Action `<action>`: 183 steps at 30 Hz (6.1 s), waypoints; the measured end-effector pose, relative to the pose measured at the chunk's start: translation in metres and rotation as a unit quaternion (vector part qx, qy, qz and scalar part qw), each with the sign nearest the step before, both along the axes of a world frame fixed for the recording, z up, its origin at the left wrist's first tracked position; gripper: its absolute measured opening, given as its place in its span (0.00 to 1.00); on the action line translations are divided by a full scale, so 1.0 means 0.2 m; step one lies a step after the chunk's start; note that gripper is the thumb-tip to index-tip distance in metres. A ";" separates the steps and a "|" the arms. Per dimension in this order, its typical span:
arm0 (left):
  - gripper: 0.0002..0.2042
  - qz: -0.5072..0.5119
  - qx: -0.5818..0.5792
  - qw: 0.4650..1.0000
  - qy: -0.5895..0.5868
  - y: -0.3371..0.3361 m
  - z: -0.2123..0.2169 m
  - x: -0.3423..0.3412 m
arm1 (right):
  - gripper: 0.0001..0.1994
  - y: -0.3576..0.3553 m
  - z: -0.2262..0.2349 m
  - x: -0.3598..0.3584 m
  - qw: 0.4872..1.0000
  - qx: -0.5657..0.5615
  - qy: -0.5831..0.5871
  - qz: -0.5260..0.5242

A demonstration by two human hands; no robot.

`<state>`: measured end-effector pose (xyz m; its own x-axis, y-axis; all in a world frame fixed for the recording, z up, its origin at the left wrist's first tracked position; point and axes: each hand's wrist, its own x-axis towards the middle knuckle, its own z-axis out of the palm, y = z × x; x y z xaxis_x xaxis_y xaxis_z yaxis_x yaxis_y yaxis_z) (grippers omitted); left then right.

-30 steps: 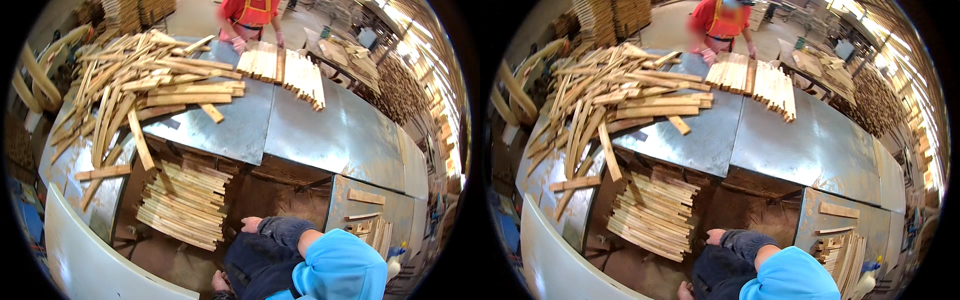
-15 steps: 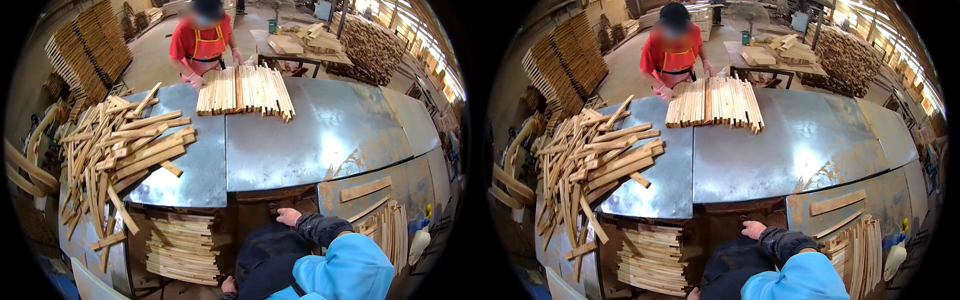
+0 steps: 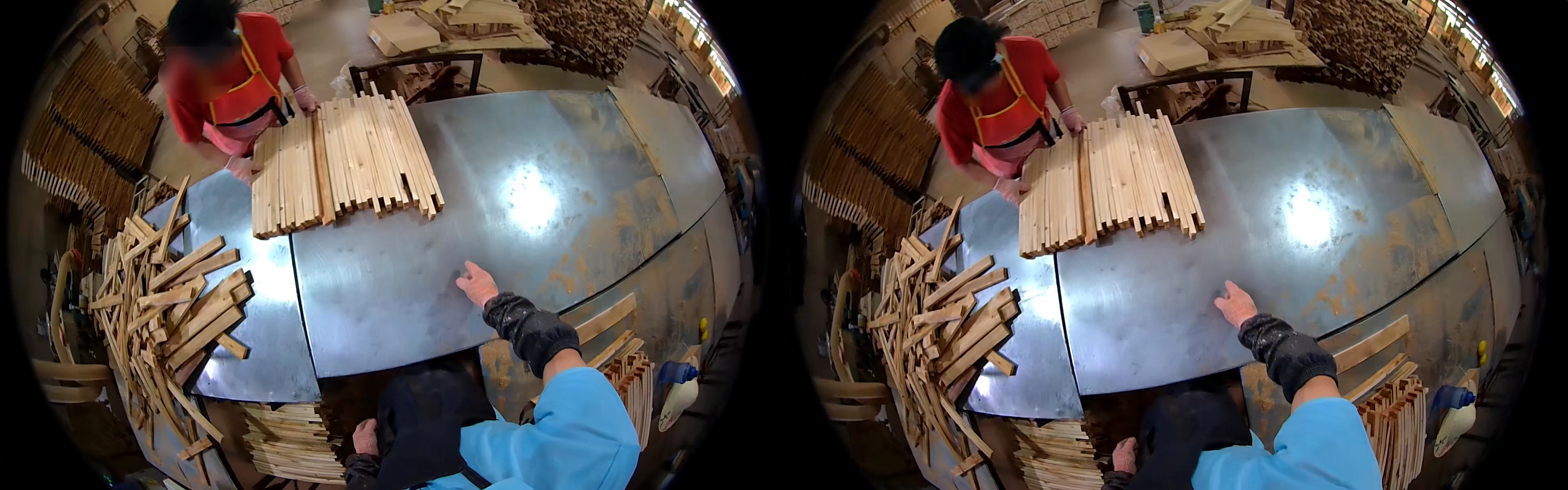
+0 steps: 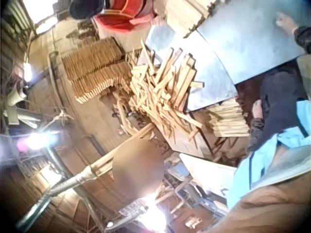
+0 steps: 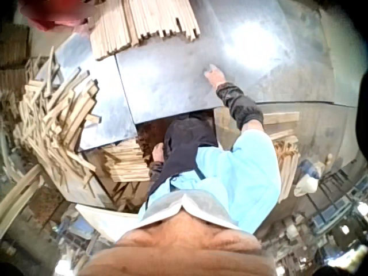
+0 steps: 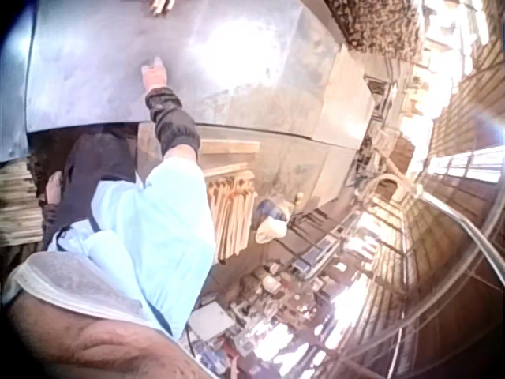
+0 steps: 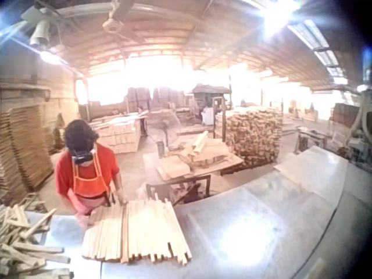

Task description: The person repeatedly picks up bundles of thin wooden strips from a metal table, carries them to a conveyor belt, and places them onto the belt. The person also stacks the strips on the table and briefly interacts with a machine control panel.

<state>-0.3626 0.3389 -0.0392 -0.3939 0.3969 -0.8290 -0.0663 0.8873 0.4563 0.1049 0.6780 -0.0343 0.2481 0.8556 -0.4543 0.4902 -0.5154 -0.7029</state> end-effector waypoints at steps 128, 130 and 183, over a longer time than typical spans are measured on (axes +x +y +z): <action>0.41 0.039 0.215 0.952 -0.216 1.31 0.49 0.65 | 0.33 0.16 0.27 0.11 0.992 -0.008 -0.127 -0.019; 0.39 0.072 0.217 0.955 -0.190 1.13 0.58 0.56 | 0.32 0.15 0.35 0.00 0.994 -0.007 -0.105 0.021; 0.46 0.339 -0.031 0.888 0.309 -4.74 1.92 -1.99 | 0.37 -4.35 1.70 -4.46 0.620 0.151 -0.012 0.769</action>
